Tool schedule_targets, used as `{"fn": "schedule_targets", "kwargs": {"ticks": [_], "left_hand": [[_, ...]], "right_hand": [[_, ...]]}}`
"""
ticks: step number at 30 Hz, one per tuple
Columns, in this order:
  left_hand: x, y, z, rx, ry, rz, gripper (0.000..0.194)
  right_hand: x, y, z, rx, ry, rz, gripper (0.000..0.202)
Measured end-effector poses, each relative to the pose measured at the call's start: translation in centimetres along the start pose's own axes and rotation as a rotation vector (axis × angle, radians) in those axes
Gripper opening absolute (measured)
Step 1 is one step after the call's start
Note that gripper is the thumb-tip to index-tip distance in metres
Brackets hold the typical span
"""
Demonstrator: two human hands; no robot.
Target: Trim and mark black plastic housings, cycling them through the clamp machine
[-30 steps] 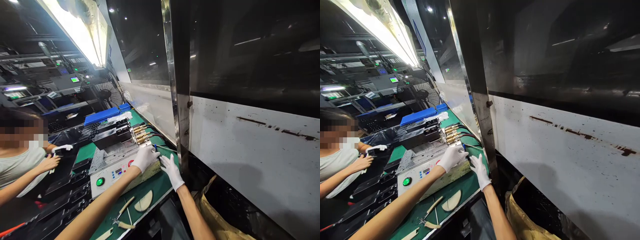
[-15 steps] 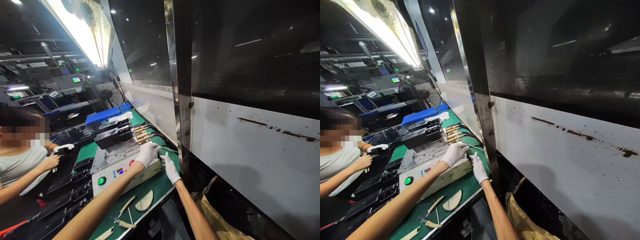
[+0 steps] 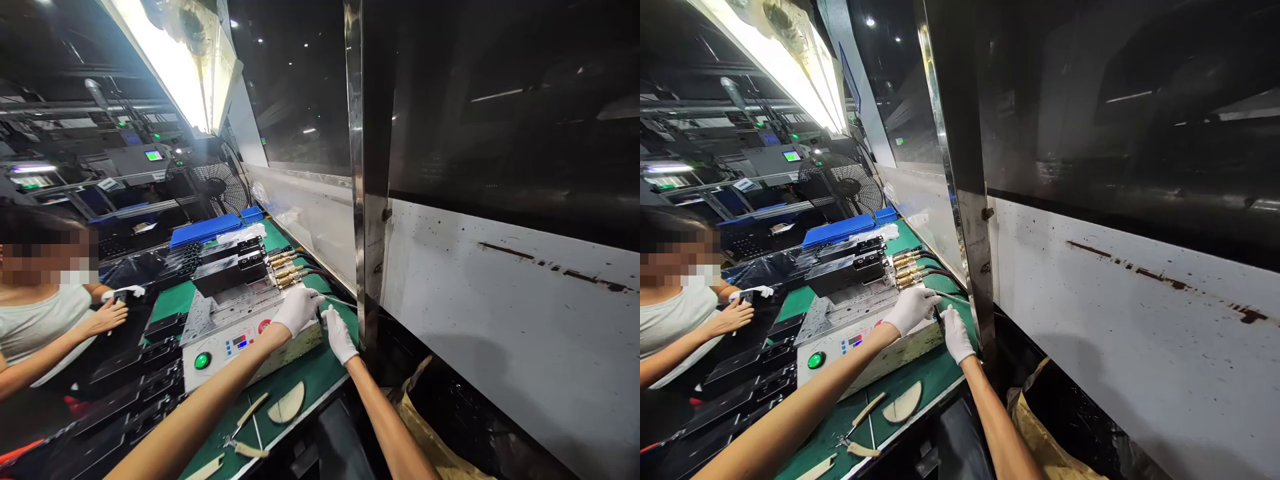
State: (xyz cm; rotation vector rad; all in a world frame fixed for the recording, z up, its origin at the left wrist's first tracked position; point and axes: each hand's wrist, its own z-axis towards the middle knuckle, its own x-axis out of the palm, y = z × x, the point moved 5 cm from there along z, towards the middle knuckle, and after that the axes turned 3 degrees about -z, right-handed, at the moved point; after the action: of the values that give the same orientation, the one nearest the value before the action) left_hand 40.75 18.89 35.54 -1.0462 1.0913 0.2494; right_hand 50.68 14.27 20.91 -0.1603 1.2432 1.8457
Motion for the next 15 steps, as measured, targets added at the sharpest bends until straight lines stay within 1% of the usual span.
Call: {"fn": "schedule_targets", "kwargs": {"ticks": [2, 3, 4, 5, 6, 7, 8, 9, 10, 11, 12, 13, 14, 15], "left_hand": [[-0.8, -0.3, -0.6, 0.013, -0.007, 0.026, 0.035], [-1.8, -0.5, -1.0, 0.022, -0.026, 0.044, 0.040], [-3.4, -0.6, -1.5, 0.033, -0.059, 0.066, 0.046], [-5.4, -0.6, -1.9, 0.041, -0.107, 0.096, 0.052], [-8.0, -0.5, -2.2, 0.041, -0.168, 0.133, 0.056], [-10.9, -0.3, -2.4, 0.031, -0.238, 0.179, 0.059], [-14.1, 0.2, -2.4, 0.006, -0.313, 0.235, 0.063], [-17.3, 0.8, -2.3, -0.023, -0.377, 0.294, 0.065], [-20.3, 1.6, -1.9, -0.050, -0.417, 0.351, 0.064], [-22.8, 2.4, -1.3, -0.065, -0.412, 0.400, 0.060], [-24.6, 3.3, -0.5, -0.065, -0.357, 0.438, 0.055], [-25.9, 4.3, 0.4, -0.055, -0.270, 0.461, 0.054], [-26.5, 5.2, 1.2, -0.035, -0.169, 0.468, 0.053], [-26.6, 6.0, 1.9, -0.012, -0.077, 0.466, 0.051]], "right_hand": [[-1.0, 0.1, -0.5, 0.029, -0.032, 0.036, 0.046], [-1.6, 0.3, -0.8, 0.045, -0.055, 0.052, 0.048], [-2.3, 0.7, -1.1, 0.063, -0.082, 0.064, 0.050], [-3.1, 1.3, -1.4, 0.084, -0.114, 0.075, 0.051], [-4.0, 2.2, -1.5, 0.108, -0.153, 0.079, 0.051], [-5.0, 3.5, -1.3, 0.118, -0.188, 0.077, 0.050], [-5.9, 5.3, -0.9, 0.088, -0.199, 0.062, 0.047], [-6.6, 7.5, 0.0, 0.014, -0.181, 0.040, 0.046], [-7.0, 10.1, 1.3, -0.092, -0.141, 0.016, 0.045], [-7.1, 13.1, 2.9, -0.227, -0.078, -0.010, 0.046], [-6.9, 16.0, 4.8, -0.351, -0.016, -0.026, 0.044], [-6.4, 18.7, 7.0, -0.439, 0.026, -0.030, 0.039], [-5.7, 21.3, 9.3, -0.506, 0.063, -0.046, 0.033], [-4.8, 23.6, 11.6, -0.558, 0.103, -0.079, 0.029]]}}
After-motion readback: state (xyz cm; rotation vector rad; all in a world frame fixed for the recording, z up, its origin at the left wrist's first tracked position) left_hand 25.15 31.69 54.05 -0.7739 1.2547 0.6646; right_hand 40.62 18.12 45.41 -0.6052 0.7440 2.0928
